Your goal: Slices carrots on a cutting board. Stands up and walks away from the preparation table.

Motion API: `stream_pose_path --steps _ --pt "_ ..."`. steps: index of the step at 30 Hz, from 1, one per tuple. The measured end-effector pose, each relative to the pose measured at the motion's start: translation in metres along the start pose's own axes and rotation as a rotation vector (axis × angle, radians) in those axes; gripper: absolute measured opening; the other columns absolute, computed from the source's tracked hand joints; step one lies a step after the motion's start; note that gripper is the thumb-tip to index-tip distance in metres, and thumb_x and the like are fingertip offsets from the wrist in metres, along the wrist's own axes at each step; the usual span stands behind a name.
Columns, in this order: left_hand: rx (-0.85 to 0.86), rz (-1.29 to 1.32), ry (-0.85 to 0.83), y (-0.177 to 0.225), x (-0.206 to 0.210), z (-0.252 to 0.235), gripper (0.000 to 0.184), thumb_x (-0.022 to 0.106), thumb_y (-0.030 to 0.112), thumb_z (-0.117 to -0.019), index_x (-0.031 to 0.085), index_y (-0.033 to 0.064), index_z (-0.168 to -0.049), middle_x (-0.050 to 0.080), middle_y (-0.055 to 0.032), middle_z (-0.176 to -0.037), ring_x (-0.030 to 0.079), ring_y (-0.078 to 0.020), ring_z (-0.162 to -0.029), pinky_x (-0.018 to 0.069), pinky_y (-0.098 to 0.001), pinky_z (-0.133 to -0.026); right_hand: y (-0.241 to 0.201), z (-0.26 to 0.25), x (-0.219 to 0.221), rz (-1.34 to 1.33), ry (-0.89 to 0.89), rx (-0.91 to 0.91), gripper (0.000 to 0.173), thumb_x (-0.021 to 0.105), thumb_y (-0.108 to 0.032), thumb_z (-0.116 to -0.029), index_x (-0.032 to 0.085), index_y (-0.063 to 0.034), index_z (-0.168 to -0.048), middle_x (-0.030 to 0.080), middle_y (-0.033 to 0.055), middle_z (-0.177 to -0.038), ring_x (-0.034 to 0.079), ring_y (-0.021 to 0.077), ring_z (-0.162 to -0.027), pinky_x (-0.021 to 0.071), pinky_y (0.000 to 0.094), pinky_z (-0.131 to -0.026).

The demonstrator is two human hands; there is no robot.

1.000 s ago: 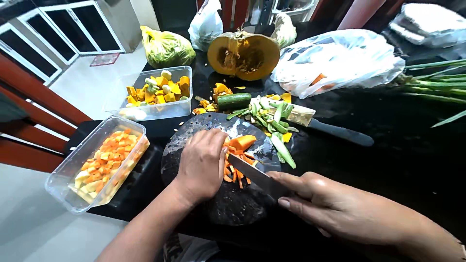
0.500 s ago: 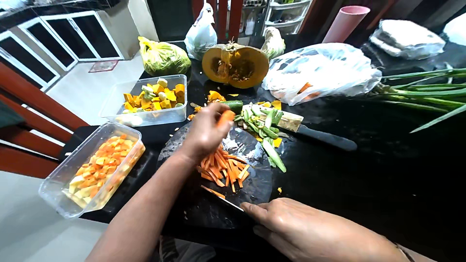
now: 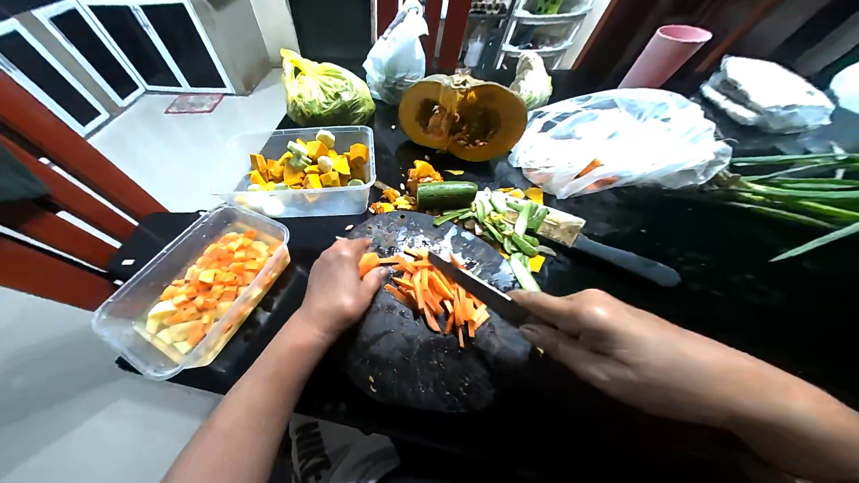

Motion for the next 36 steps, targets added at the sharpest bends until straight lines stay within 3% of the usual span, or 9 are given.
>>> stream_pose_path --steps 5,8,13,17,20,24,28,32,36 --pt "0.006 -0.152 -0.217 0.023 0.009 -0.013 0.025 0.067 0.020 -0.0978 0.070 0.0013 -0.115 0.066 -0.0200 -0.112 0.066 -0.0372 -0.105 0.0530 -0.0583 -0.089 0.018 0.002 -0.004 0.060 -0.070 0.260 0.023 0.048 -0.019 -0.1000 0.066 -0.0067 -0.105 0.054 0.0012 -0.065 0.054 0.0134 -0.054 0.0469 0.0361 -0.051" --pt "0.068 -0.076 -0.284 0.030 0.017 -0.006 0.025 0.065 0.021 -0.0991 0.070 0.0009 -0.112 0.067 -0.0179 -0.107 0.066 -0.0340 -0.102 0.0525 -0.0556 -0.088 0.018 0.006 0.006 0.030 -0.112 0.294 0.020 0.048 -0.018 -0.1010 0.063 -0.0065 -0.102 0.052 0.0005 -0.064 0.053 0.0118 -0.052 0.0464 0.0332 -0.050" --pt "0.256 0.132 -0.035 0.020 0.024 0.006 0.023 0.065 0.021 -0.0954 0.072 0.0028 -0.108 0.069 -0.0124 -0.099 0.068 -0.0255 -0.090 0.0564 -0.0480 -0.079 0.005 0.002 0.019 -0.056 -0.116 0.163 0.017 0.047 -0.020 -0.1003 0.061 -0.0101 -0.096 0.046 -0.0044 -0.060 0.047 0.0048 -0.049 0.0409 0.0240 -0.046" --pt "0.252 0.142 0.130 0.006 0.010 0.014 0.023 0.064 0.021 -0.0938 0.072 0.0052 -0.108 0.068 -0.0084 -0.099 0.067 -0.0197 -0.086 0.0563 -0.0415 -0.075 0.004 -0.002 0.015 -0.017 0.037 -0.012 0.021 0.048 -0.023 -0.0990 0.065 -0.0117 -0.099 0.047 -0.0072 -0.062 0.044 0.0016 -0.052 0.0374 0.0211 -0.046" --pt "0.238 0.091 0.163 -0.003 0.007 0.021 0.023 0.064 0.020 -0.0922 0.072 0.0056 -0.108 0.066 -0.0079 -0.097 0.065 -0.0200 -0.087 0.0550 -0.0406 -0.075 0.012 -0.003 0.011 0.093 0.117 -0.067 0.027 0.048 -0.024 -0.0974 0.070 -0.0095 -0.105 0.053 -0.0039 -0.065 0.050 0.0062 -0.055 0.0428 0.0265 -0.049" --pt "0.240 -0.052 0.101 -0.002 0.016 0.023 0.023 0.065 0.021 -0.0908 0.074 0.0061 -0.105 0.067 -0.0118 -0.099 0.065 -0.0304 -0.096 0.0536 -0.0510 -0.080 0.023 -0.003 0.009 0.289 0.164 -0.094 0.036 0.053 -0.023 -0.0928 0.073 -0.0037 -0.116 0.068 0.0084 -0.076 0.066 0.0233 -0.062 0.0538 0.0435 -0.053" --pt "0.423 -0.140 0.112 0.018 0.021 0.018 0.022 0.068 0.020 -0.0927 0.077 0.0114 -0.110 0.071 -0.0081 -0.112 0.062 -0.0326 -0.109 0.0480 -0.0538 -0.087 0.028 -0.003 0.009 0.374 0.185 -0.151 0.037 0.057 -0.022 -0.0891 0.074 -0.0026 -0.116 0.066 0.0096 -0.072 0.064 0.0258 -0.056 0.0510 0.0440 -0.048" --pt "0.544 -0.213 -0.130 0.043 0.026 -0.003 0.018 0.069 0.014 -0.0922 0.079 0.0158 -0.106 0.071 -0.0016 -0.118 0.062 -0.0264 -0.107 0.0489 -0.0477 -0.084 0.033 -0.005 0.010 0.345 0.247 -0.165 0.037 0.055 -0.022 -0.0912 0.074 -0.0027 -0.116 0.066 0.0086 -0.075 0.063 0.0227 -0.057 0.0503 0.0402 -0.048" --pt "0.544 -0.283 -0.331 0.057 0.027 -0.018 0.011 0.073 0.007 -0.0893 0.076 0.0085 -0.100 0.068 -0.0091 -0.107 0.065 -0.0291 -0.098 0.0537 -0.0473 -0.080 0.037 -0.006 0.013 0.268 0.306 -0.153 0.035 0.054 -0.023 -0.0935 0.074 -0.0029 -0.115 0.065 0.0073 -0.075 0.061 0.0196 -0.059 0.0494 0.0373 -0.050"
Point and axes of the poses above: each hand's wrist, its own z-axis away from the middle knuckle, its own x-axis out of the palm, y = z × x, the point moved 2 cm from there along -z, towards the middle knuckle
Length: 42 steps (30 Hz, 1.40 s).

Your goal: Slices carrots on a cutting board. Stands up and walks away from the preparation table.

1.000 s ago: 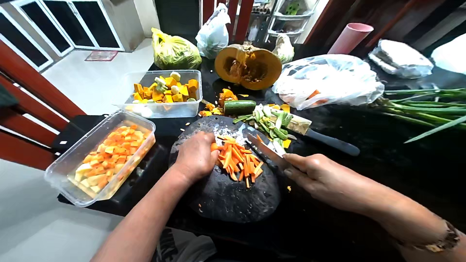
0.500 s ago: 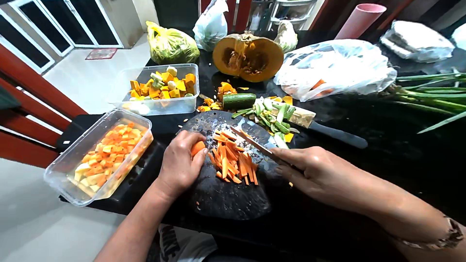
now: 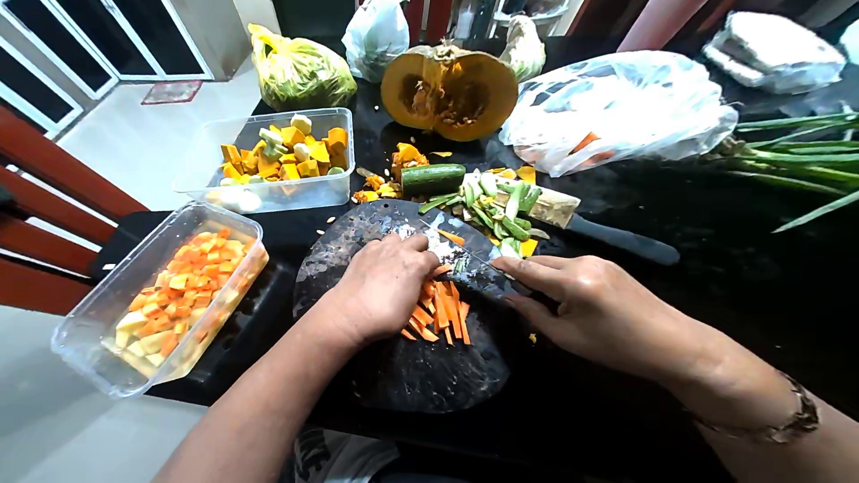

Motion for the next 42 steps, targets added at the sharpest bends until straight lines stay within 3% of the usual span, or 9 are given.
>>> stream_pose_path --steps 3,6,10,13,21,29,32,37,42 --pt "0.025 0.032 0.031 -0.007 0.003 0.000 0.010 0.069 0.009 -0.0926 0.076 0.0082 -0.099 0.070 -0.0074 -0.101 0.067 -0.0259 -0.096 0.0551 -0.0449 -0.080 0.005 0.005 0.002 -0.080 0.029 0.033 0.036 0.055 -0.023 -0.0946 0.073 -0.0030 -0.119 0.068 0.0065 -0.080 0.061 0.0154 -0.063 0.0511 0.0337 -0.054" --pt "-0.024 0.183 0.178 -0.016 0.001 0.004 0.008 0.065 0.006 -0.0953 0.071 0.0044 -0.091 0.067 -0.0074 -0.085 0.068 -0.0216 -0.081 0.0567 -0.0437 -0.073 0.009 0.010 0.005 -0.154 0.064 0.063 0.035 0.056 -0.022 -0.0951 0.073 -0.0031 -0.120 0.066 0.0040 -0.079 0.057 0.0102 -0.064 0.0490 0.0281 -0.056" --pt "-0.095 0.307 0.307 -0.019 -0.006 0.008 0.013 0.059 0.009 -0.0991 0.068 0.0054 -0.090 0.063 -0.0017 -0.074 0.060 -0.0088 -0.065 0.0520 -0.0276 -0.061 0.012 0.015 0.005 -0.200 0.059 0.064 0.034 0.056 -0.020 -0.0952 0.072 -0.0034 -0.120 0.068 0.0045 -0.082 0.060 0.0088 -0.067 0.0504 0.0259 -0.058" --pt "-0.151 0.408 0.303 -0.018 -0.010 0.011 0.013 0.056 0.005 -0.0989 0.069 0.0046 -0.095 0.065 -0.0012 -0.076 0.062 -0.0055 -0.065 0.0535 -0.0219 -0.061 0.016 0.019 0.007 -0.248 0.036 0.071 0.032 0.055 -0.020 -0.0956 0.072 -0.0050 -0.118 0.067 0.0013 -0.081 0.060 0.0054 -0.068 0.0503 0.0226 -0.060" --pt "-0.220 0.471 0.331 -0.015 -0.011 0.013 0.013 0.052 0.005 -0.0970 0.065 0.0056 -0.097 0.065 0.0001 -0.073 0.062 -0.0043 -0.059 0.0536 -0.0200 -0.054 0.014 0.024 0.005 -0.231 -0.007 0.083 0.033 0.052 -0.020 -0.0953 0.073 -0.0067 -0.117 0.067 0.0001 -0.082 0.060 0.0054 -0.068 0.0503 0.0237 -0.059" --pt "-0.212 0.516 0.347 -0.014 -0.007 0.015 0.006 0.062 0.003 -0.0942 0.066 0.0069 -0.096 0.067 0.0001 -0.075 0.063 -0.0043 -0.061 0.0534 -0.0197 -0.055 0.009 0.024 0.004 -0.195 -0.003 0.061 0.035 0.053 -0.018 -0.0920 0.074 -0.0049 -0.116 0.065 0.0009 -0.079 0.060 0.0084 -0.064 0.0492 0.0262 -0.054" --pt "-0.183 0.484 0.343 -0.013 -0.006 0.015 0.009 0.062 0.003 -0.0913 0.068 0.0071 -0.097 0.068 0.0008 -0.080 0.065 -0.0033 -0.068 0.0557 -0.0196 -0.061 0.008 0.024 0.004 -0.158 0.006 0.045 0.035 0.053 -0.017 -0.0905 0.074 -0.0052 -0.116 0.065 0.0021 -0.078 0.061 0.0111 -0.063 0.0488 0.0288 -0.053" --pt "-0.142 0.356 0.315 -0.010 -0.005 0.015 0.011 0.062 0.009 -0.0936 0.073 0.0087 -0.093 0.069 0.0034 -0.082 0.064 -0.0003 -0.070 0.0540 -0.0174 -0.065 0.006 0.024 0.004 -0.070 0.031 0.023 0.035 0.053 -0.017 -0.0898 0.074 -0.0038 -0.114 0.063 0.0051 -0.075 0.059 0.0163 -0.057 0.0459 0.0328 -0.047" --pt "-0.123 0.292 0.319 -0.011 -0.005 0.015 0.018 0.057 0.014 -0.0989 0.075 0.0090 -0.095 0.065 0.0017 -0.089 0.063 -0.0030 -0.081 0.0526 -0.0190 -0.072 0.006 0.024 0.004 -0.097 0.021 0.022 0.033 0.049 -0.016 -0.0947 0.072 -0.0024 -0.113 0.063 0.0043 -0.077 0.059 0.0140 -0.060 0.0467 0.0302 -0.050"
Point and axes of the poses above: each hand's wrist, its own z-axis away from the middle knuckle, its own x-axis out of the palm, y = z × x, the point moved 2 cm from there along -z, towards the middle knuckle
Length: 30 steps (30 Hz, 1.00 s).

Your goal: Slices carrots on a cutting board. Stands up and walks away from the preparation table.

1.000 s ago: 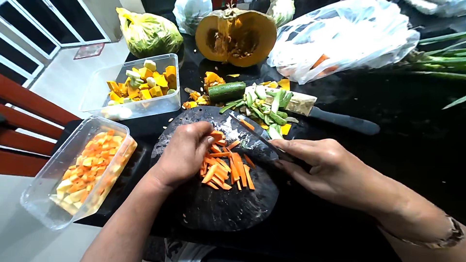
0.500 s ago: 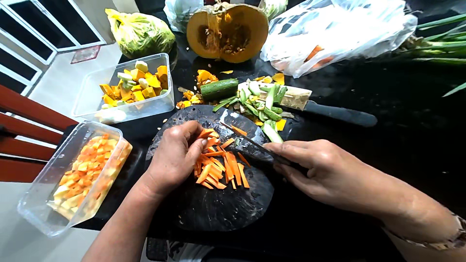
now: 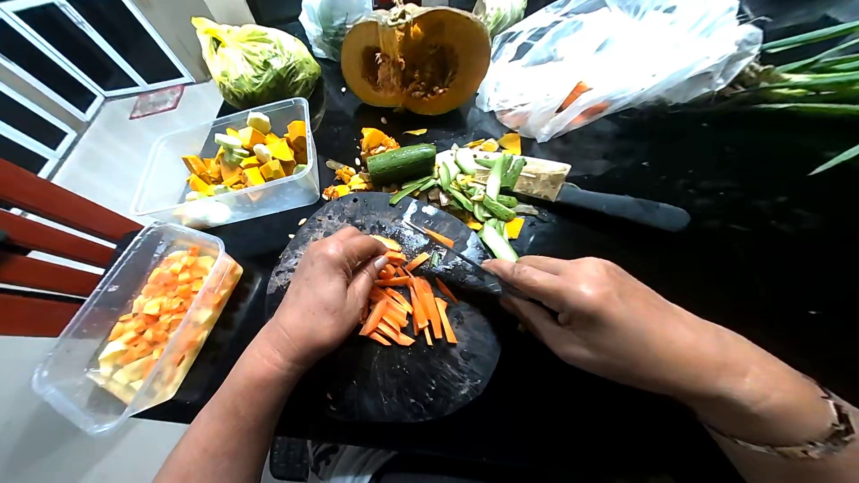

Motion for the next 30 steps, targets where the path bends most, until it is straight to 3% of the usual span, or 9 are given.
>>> stream_pose_path --steps 2,6,9,12,17,21,24,30 --pt "-0.002 0.031 0.037 -0.001 -0.001 0.001 0.016 0.060 0.012 -0.0971 0.075 0.0088 -0.096 0.064 0.0005 -0.094 0.061 -0.0047 -0.086 0.0509 -0.0200 -0.076 0.000 0.000 -0.001 -0.032 -0.014 0.013 0.034 0.048 -0.016 -0.0954 0.072 -0.0016 -0.116 0.065 0.0043 -0.080 0.061 0.0125 -0.065 0.0497 0.0286 -0.054" --pt "0.048 0.165 0.168 0.003 -0.008 0.011 0.011 0.067 0.005 -0.0917 0.076 0.0043 -0.097 0.066 0.0003 -0.089 0.062 -0.0019 -0.077 0.0528 -0.0153 -0.069 -0.004 -0.002 -0.004 -0.103 -0.039 0.031 0.032 0.047 -0.016 -0.0976 0.068 -0.0030 -0.118 0.063 0.0011 -0.079 0.058 0.0074 -0.066 0.0494 0.0239 -0.057" --pt "0.140 0.174 0.243 0.006 -0.010 0.043 0.008 0.069 0.009 -0.0925 0.075 0.0042 -0.096 0.070 -0.0016 -0.096 0.067 -0.0062 -0.091 0.0578 -0.0219 -0.081 -0.015 -0.001 -0.009 -0.172 -0.042 0.000 0.035 0.046 -0.017 -0.1018 0.064 -0.0004 -0.126 0.062 0.0015 -0.080 0.055 0.0037 -0.066 0.0479 0.0183 -0.059" --pt "0.202 0.137 0.268 0.002 0.002 0.086 0.012 0.063 0.014 -0.1017 0.072 0.0072 -0.101 0.070 -0.0054 -0.100 0.065 -0.0113 -0.100 0.0537 -0.0260 -0.090 -0.033 0.003 -0.010 -0.255 -0.055 -0.087 0.037 0.046 -0.018 -0.1046 0.060 0.0048 -0.130 0.064 0.0083 -0.080 0.058 0.0089 -0.065 0.0493 0.0204 -0.058" --pt "0.186 0.106 0.238 -0.014 0.022 0.121 0.014 0.060 0.008 -0.1021 0.073 0.0062 -0.103 0.068 -0.0106 -0.108 0.063 -0.0147 -0.107 0.0510 -0.0255 -0.097 -0.063 0.005 -0.003 -0.231 -0.266 -0.139 0.038 0.048 -0.014 -0.1027 0.059 0.0088 -0.131 0.067 0.0149 -0.082 0.064 0.0217 -0.063 0.0529 0.0307 -0.054" --pt "0.100 0.094 0.304 -0.017 0.023 0.127 0.013 0.063 0.013 -0.1010 0.074 0.0069 -0.103 0.062 -0.0090 -0.104 0.058 -0.0106 -0.102 0.0481 -0.0195 -0.092 -0.079 0.001 0.003 -0.133 -0.353 -0.138 0.036 0.049 -0.012 -0.1021 0.060 0.0113 -0.127 0.065 0.0158 -0.076 0.063 0.0255 -0.057 0.0512 0.0329 -0.050" --pt "0.112 0.099 0.326 -0.018 0.025 0.127 0.014 0.063 0.012 -0.1008 0.074 0.0049 -0.098 0.061 -0.0082 -0.093 0.058 -0.0118 -0.095 0.0474 -0.0203 -0.086 -0.084 -0.002 0.006 -0.073 -0.382 -0.141 0.036 0.048 -0.012 -0.1024 0.060 0.0112 -0.127 0.063 0.0149 -0.074 0.062 0.0255 -0.055 0.0504 0.0335 -0.048" --pt "0.122 0.056 0.328 -0.016 0.028 0.127 0.015 0.061 0.010 -0.1006 0.075 0.0050 -0.097 0.063 -0.0082 -0.092 0.059 -0.0139 -0.093 0.0475 -0.0220 -0.085 -0.092 -0.006 0.007 -0.030 -0.450 -0.144 0.036 0.049 -0.011 -0.1020 0.060 0.0124 -0.127 0.064 0.0157 -0.074 0.063 0.0272 -0.055 0.0510 0.0344 -0.048"
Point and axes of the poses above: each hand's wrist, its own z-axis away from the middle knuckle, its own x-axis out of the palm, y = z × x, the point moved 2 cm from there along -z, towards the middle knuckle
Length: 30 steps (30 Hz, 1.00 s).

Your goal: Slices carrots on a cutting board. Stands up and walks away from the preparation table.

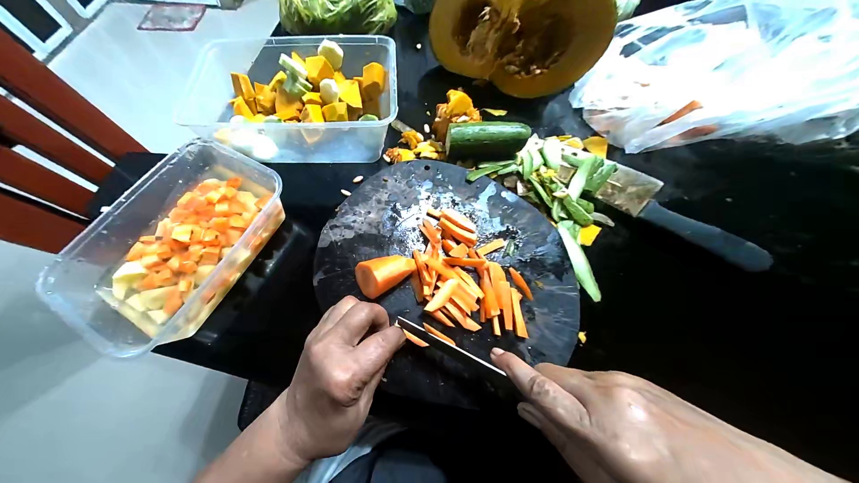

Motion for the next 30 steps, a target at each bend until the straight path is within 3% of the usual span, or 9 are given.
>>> stream_pose_path --steps 6,10,12,17,24,30 --pt "0.013 -0.028 -0.017 0.001 0.000 0.000 0.017 0.059 0.010 -0.1014 0.074 0.0041 -0.098 0.064 -0.0085 -0.092 0.059 -0.0159 -0.091 0.0474 -0.0244 -0.082 -0.007 -0.007 0.004 0.081 -0.059 0.034 0.038 0.049 -0.013 -0.1011 0.058 0.0149 -0.126 0.063 0.0152 -0.071 0.062 0.0281 -0.051 0.0492 0.0360 -0.043" --pt "0.017 -0.010 -0.027 0.000 -0.002 -0.003 0.016 0.060 0.010 -0.1006 0.074 0.0037 -0.095 0.064 -0.0082 -0.089 0.060 -0.0146 -0.090 0.0485 -0.0227 -0.082 -0.026 -0.021 0.009 0.280 -0.116 0.097 0.036 0.048 -0.005 -0.0998 0.057 0.0179 -0.127 0.061 0.0159 -0.068 0.061 0.0296 -0.047 0.0465 0.0368 -0.039" --pt "0.010 -0.012 -0.029 -0.001 -0.003 -0.004 0.016 0.062 0.012 -0.1002 0.075 0.0042 -0.095 0.064 -0.0075 -0.089 0.060 -0.0136 -0.090 0.0484 -0.0221 -0.082 -0.022 -0.027 0.016 0.302 -0.033 0.038 0.037 0.050 -0.004 -0.0947 0.058 0.0184 -0.122 0.059 0.0135 -0.065 0.059 0.0256 -0.044 0.0444 0.0340 -0.037" --pt "-0.015 -0.125 -0.074 0.005 0.000 -0.011 0.018 0.060 0.016 -0.1008 0.072 0.0068 -0.091 0.066 -0.0061 -0.087 0.062 -0.0160 -0.085 0.0503 -0.0270 -0.076 0.010 -0.022 0.022 -0.039 0.125 -0.040 0.039 0.051 -0.016 -0.0935 0.063 0.0114 -0.118 0.054 0.0031 -0.059 0.056 0.0172 -0.047 0.0472 0.0303 -0.043" --pt "0.063 -0.312 -0.116 0.018 0.026 -0.044 0.017 0.060 0.010 -0.0966 0.071 0.0047 -0.085 0.065 -0.0098 -0.080 0.066 -0.0238 -0.075 0.0549 -0.0344 -0.068 0.035 -0.009 0.010 0.085 0.204 0.065 0.037 0.047 -0.018 -0.0956 0.067 0.0062 -0.116 0.057 0.0055 -0.060 0.058 0.0221 -0.048 0.0476 0.0371 -0.042" --pt "0.046 -0.131 0.053 0.015 0.011 -0.076 0.017 0.060 0.009 -0.0967 0.075 0.0017 -0.093 0.070 -0.0102 -0.093 0.068 -0.0189 -0.089 0.0578 -0.0318 -0.080 0.053 0.001 -0.015 0.064 0.298 0.084 0.036 0.046 -0.021 -0.0988 0.068 -0.0002 -0.118 0.058 0.0023 -0.063 0.055 0.0158 -0.050 0.0452 0.0336 -0.044"
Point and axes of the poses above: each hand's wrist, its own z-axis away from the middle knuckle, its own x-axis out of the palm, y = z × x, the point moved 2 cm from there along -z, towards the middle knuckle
